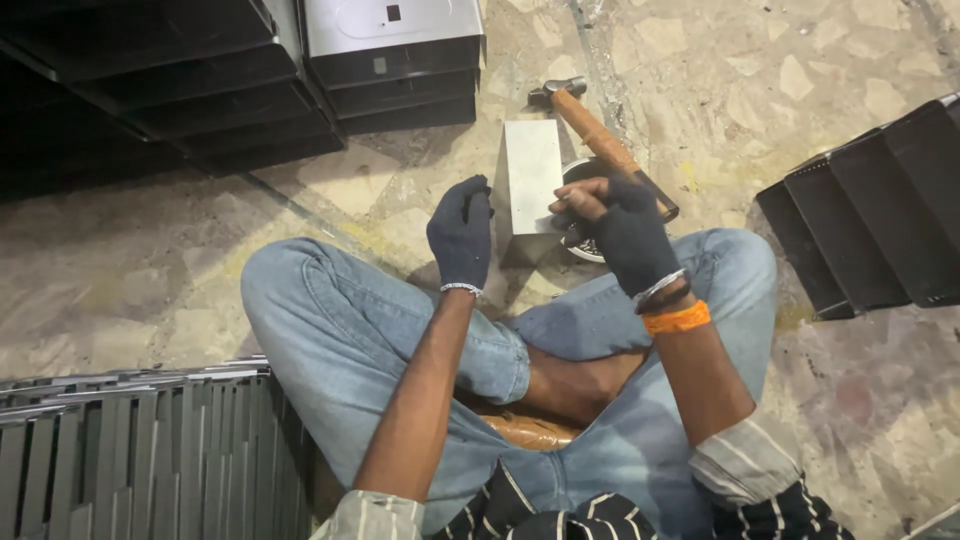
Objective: The person sits on the floor of a workshop and hammers metal cabinet cover panels placed over a small block, straightening or shaping them. They pick up panels from a stack, hammer them, place finished panels onto a pile, and reach into a bowl of fasteners between panels.
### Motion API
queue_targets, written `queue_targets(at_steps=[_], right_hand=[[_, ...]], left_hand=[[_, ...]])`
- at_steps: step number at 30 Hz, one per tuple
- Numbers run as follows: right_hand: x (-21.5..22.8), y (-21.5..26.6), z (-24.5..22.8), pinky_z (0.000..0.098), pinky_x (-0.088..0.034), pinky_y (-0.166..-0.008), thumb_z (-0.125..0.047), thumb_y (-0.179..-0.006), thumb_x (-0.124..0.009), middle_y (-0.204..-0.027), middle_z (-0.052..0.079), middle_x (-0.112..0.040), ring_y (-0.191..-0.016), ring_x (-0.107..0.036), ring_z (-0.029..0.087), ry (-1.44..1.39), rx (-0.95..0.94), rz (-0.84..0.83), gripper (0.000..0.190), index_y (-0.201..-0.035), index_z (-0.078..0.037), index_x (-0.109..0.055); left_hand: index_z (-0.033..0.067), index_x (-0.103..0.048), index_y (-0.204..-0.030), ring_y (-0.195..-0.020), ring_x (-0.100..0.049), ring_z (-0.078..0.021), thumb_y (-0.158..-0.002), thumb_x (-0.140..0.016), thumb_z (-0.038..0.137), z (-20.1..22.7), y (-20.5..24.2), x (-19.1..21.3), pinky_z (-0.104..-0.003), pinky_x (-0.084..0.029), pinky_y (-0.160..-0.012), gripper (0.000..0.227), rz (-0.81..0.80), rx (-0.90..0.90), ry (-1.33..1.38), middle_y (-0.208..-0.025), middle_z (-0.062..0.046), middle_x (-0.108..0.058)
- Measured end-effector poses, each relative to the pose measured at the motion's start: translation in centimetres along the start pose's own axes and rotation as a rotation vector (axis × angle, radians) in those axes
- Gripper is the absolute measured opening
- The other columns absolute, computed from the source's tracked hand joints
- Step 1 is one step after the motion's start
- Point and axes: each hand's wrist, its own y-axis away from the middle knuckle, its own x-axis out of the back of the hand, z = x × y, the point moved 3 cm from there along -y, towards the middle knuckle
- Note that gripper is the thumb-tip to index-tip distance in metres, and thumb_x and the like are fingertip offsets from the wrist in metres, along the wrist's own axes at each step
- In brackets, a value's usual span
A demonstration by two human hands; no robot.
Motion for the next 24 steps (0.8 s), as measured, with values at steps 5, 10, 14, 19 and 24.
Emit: queue_targets(at_steps=[5,10,14,19,24], right_hand=[[-1.2,0.9,-0.7,0.0249,-0.060,-0.077,-0.006,-0.097,-0.066,-0.103,0.009,-0.078,-0.091,-0.075,0.013,0.197,0.137,-0.073,0.020,-0.113,0.001,-0.073],[-2.4,1.0,-1.5,0.0250,-0.059,-0.067,-0.005,-0.092,-0.071,-0.093,0.006,-0.075,-0.079,-0.072,0.012,0.340,0.151,-0.045,0.017,-0.107,0.000,-0.073],[-4.2,1.8,-3.5,0.0277,-0.053,-0.053,-0.007,-0.082,-0.078,-0.079,0.004,-0.068,-0.064,-0.066,0.013,0.529,0.131,0.035,0.020,-0.096,-0.004,-0.065],[-4.6,1.4,-3.1,0.0353,-0.053,-0.066,-0.006,-0.080,-0.079,-0.082,0.009,-0.069,-0.074,-0.068,0.022,0.846,0.459,-0.014,0.013,-0.090,-0.005,-0.070],[-5.5,1.2,-2.2,0.0436,-0.052,-0.080,-0.004,-0.080,-0.074,-0.091,0.012,-0.070,-0.089,-0.067,0.033,1.073,0.659,-0.045,0.012,-0.092,-0.007,-0.073]], left_hand=[[-0.0002,-0.073,-0.114,-0.085,-0.075,-0.0153,-0.098,-0.062,0.010,0.1,0.1,0.0,-0.029,-0.059,-0.076,0.022,0.023,0.031,0.025,-0.103,-0.010,-0.078],[-0.0009,-0.072,-0.115,-0.087,-0.074,-0.0150,-0.098,-0.062,0.009,-0.4,0.1,-0.1,-0.028,-0.061,-0.074,0.023,0.016,0.076,0.119,-0.105,-0.010,-0.077],[-0.0018,-0.072,-0.115,-0.086,-0.075,-0.0144,-0.098,-0.062,0.009,-0.2,0.0,-0.1,-0.028,-0.060,-0.074,0.022,0.024,0.080,0.107,-0.102,-0.010,-0.078],[-0.0017,-0.073,-0.114,-0.086,-0.074,-0.0143,-0.098,-0.062,0.009,-0.4,-0.1,-0.2,-0.028,-0.062,-0.073,0.022,0.044,0.108,0.130,-0.104,-0.010,-0.077],[-0.0018,-0.072,-0.113,-0.087,-0.074,-0.0144,-0.098,-0.061,0.009,-0.9,-0.1,-0.2,-0.028,-0.062,-0.073,0.022,0.048,0.106,0.161,-0.104,-0.009,-0.077]])
